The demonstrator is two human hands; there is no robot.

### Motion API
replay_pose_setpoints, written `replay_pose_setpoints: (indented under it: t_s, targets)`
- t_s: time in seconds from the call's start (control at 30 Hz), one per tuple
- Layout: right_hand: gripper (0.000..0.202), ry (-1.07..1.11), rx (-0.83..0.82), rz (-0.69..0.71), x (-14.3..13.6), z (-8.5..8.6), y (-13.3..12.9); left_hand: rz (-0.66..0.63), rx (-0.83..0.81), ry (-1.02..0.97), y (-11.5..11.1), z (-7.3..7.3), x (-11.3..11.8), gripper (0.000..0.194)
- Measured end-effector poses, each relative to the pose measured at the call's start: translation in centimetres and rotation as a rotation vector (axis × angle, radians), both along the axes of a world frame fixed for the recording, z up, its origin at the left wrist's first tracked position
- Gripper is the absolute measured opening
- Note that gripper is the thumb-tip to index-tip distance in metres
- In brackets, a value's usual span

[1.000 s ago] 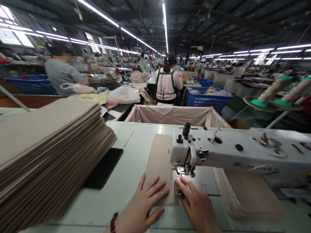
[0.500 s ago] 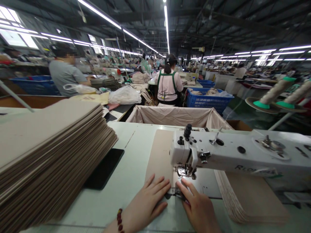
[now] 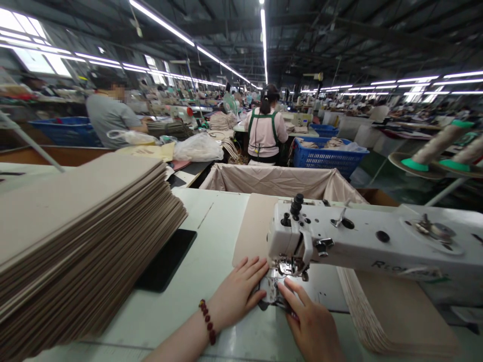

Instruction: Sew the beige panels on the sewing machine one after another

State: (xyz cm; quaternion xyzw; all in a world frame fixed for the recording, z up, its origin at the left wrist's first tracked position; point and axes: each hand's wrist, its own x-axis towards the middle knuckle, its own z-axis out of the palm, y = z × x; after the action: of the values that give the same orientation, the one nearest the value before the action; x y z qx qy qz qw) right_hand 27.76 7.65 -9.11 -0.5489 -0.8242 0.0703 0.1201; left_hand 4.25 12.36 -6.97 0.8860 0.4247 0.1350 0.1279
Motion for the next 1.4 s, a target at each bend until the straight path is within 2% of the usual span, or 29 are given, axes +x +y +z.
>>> replay_pose_setpoints:
  t_s: [0.27,0.73,1.03,1.13,1.23,1.3,1.4]
  targets:
    - [0.071,0.014,0.005,-0.010,0.0,-0.2,0.1,0.002,0.005,-0.029,-0.1,0.3,0.0,0.062]
    - [0.071,0.074,-0.026,-0.032,-0.2,0.3,-0.2,0.034,0.058,-0.021,-0.3,0.3,0.2,0.062]
    - [0.060,0.152,-0.010,-0.044,-0.7,2.6,-0.7,0.072,0.146,-0.045,-0.4,-0.2,0.1,0.071]
    - [0.061,0.182,0.003,-0.049,-0.6,2.9,-0.9,0.152,0.182,-0.058,-0.1,0.3,0.0,0.054]
    - [0.062,0.202,0.017,-0.064,-0.7,2.6,-1.0,0.312,0.216,-0.068,-0.3,0.6,-0.3,0.036]
    - [0.061,0.212,0.023,-0.067,-0.7,2.5,-0.9,0.405,0.238,-0.058,-1.4,0.2,-0.9,0.035]
    - [0.057,0.230,0.023,-0.059,-0.6,2.7,-0.9,0.517,0.277,-0.026,-4.5,-1.4,-2.9,0.040]
